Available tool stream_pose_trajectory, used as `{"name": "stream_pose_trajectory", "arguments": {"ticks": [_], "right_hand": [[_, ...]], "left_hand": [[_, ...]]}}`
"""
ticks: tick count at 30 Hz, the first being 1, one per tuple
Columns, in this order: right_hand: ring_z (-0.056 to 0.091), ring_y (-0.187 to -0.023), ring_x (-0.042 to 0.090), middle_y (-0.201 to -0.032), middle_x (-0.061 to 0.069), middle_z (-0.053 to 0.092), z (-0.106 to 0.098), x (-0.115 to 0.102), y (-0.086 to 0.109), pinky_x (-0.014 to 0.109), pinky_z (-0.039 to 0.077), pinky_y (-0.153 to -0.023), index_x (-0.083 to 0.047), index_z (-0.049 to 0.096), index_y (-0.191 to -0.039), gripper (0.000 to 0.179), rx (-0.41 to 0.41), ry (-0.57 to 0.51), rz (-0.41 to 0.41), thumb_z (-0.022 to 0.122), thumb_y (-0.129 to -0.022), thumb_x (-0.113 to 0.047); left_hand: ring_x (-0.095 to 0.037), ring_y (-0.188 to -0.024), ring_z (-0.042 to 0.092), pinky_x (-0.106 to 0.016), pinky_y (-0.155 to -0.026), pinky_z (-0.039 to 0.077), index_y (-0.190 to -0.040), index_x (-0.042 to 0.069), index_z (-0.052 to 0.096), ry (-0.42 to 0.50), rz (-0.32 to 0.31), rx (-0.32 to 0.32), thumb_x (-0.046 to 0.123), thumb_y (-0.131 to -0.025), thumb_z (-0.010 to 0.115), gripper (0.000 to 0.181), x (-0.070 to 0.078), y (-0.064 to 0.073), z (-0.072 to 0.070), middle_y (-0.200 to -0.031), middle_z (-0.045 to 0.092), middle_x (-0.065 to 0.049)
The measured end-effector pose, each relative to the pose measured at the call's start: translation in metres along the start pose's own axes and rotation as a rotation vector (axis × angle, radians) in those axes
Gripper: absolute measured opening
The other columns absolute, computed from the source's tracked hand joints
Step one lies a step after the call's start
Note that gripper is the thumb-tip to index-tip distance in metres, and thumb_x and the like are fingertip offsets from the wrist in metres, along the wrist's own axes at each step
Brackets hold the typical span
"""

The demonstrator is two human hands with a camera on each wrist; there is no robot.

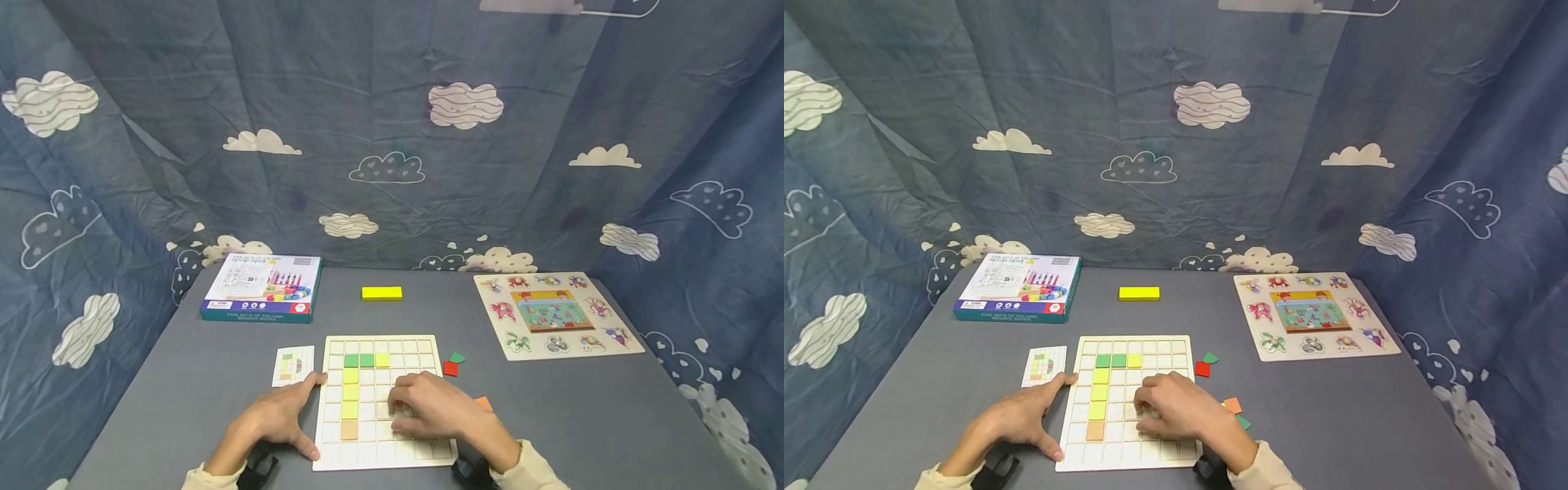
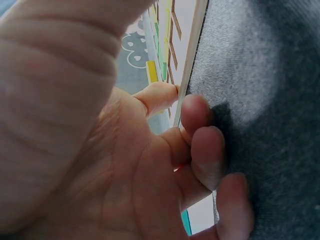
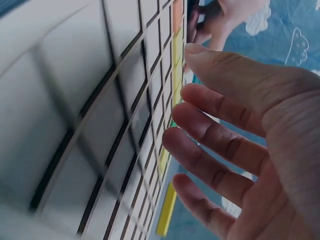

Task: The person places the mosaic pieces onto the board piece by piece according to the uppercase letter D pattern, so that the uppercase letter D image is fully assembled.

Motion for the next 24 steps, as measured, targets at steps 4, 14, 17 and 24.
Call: {"name": "stream_pose_trajectory", "arguments": {"ticks": [4,14,17,24], "right_hand": [[0.052,-0.074,-0.002,-0.088,-0.010,0.065,-0.005,0.015,0.013,0.017,0.046,-0.070,-0.019,0.072,-0.094,0.012,0.006,-0.069,0.041,0.078,-0.087,-0.027],[0.059,-0.081,0.005,-0.091,-0.009,0.065,-0.014,0.058,0.058,0.024,0.049,-0.072,-0.019,0.070,-0.097,0.014,0.041,-0.223,0.193,0.076,-0.090,-0.029],[0.058,-0.086,0.007,-0.096,-0.010,0.064,-0.018,0.070,0.071,0.027,0.050,-0.075,-0.021,0.070,-0.098,0.015,0.066,-0.205,0.246,0.077,-0.088,-0.030],[0.059,-0.097,0.012,-0.105,-0.011,0.058,-0.026,0.091,0.102,0.033,0.051,-0.082,-0.022,0.069,-0.099,0.014,0.101,-0.154,0.316,0.077,-0.088,-0.027]], "left_hand": [[-0.039,-0.129,0.052,-0.061,-0.099,0.042,-0.145,0.010,0.036,0.006,0.003,0.002,0.037,-0.052,0.099,0.116,0.000,-0.001,-0.002,-0.147,0.050,-0.020],[-0.038,-0.129,0.053,-0.062,-0.099,0.042,-0.146,0.012,0.037,0.005,-0.041,-0.013,0.038,-0.051,0.100,0.117,-0.005,-0.003,0.001,-0.148,0.050,-0.019],[-0.037,-0.129,0.053,-0.061,-0.099,0.042,-0.146,0.013,0.037,0.006,-0.046,-0.010,0.039,-0.051,0.100,0.117,-0.005,-0.002,0.001,-0.148,0.050,-0.018],[-0.038,-0.129,0.053,-0.062,-0.099,0.042,-0.146,0.013,0.037,0.006,-0.049,-0.009,0.039,-0.050,0.100,0.117,-0.005,-0.002,0.002,-0.148,0.050,-0.018]]}}
Point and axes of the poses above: each hand's wrist, its own y-axis away from the middle knuckle, its own z-axis out of the palm, x = y × z, the point moved 9 cm from there along -y, towards the middle knuckle
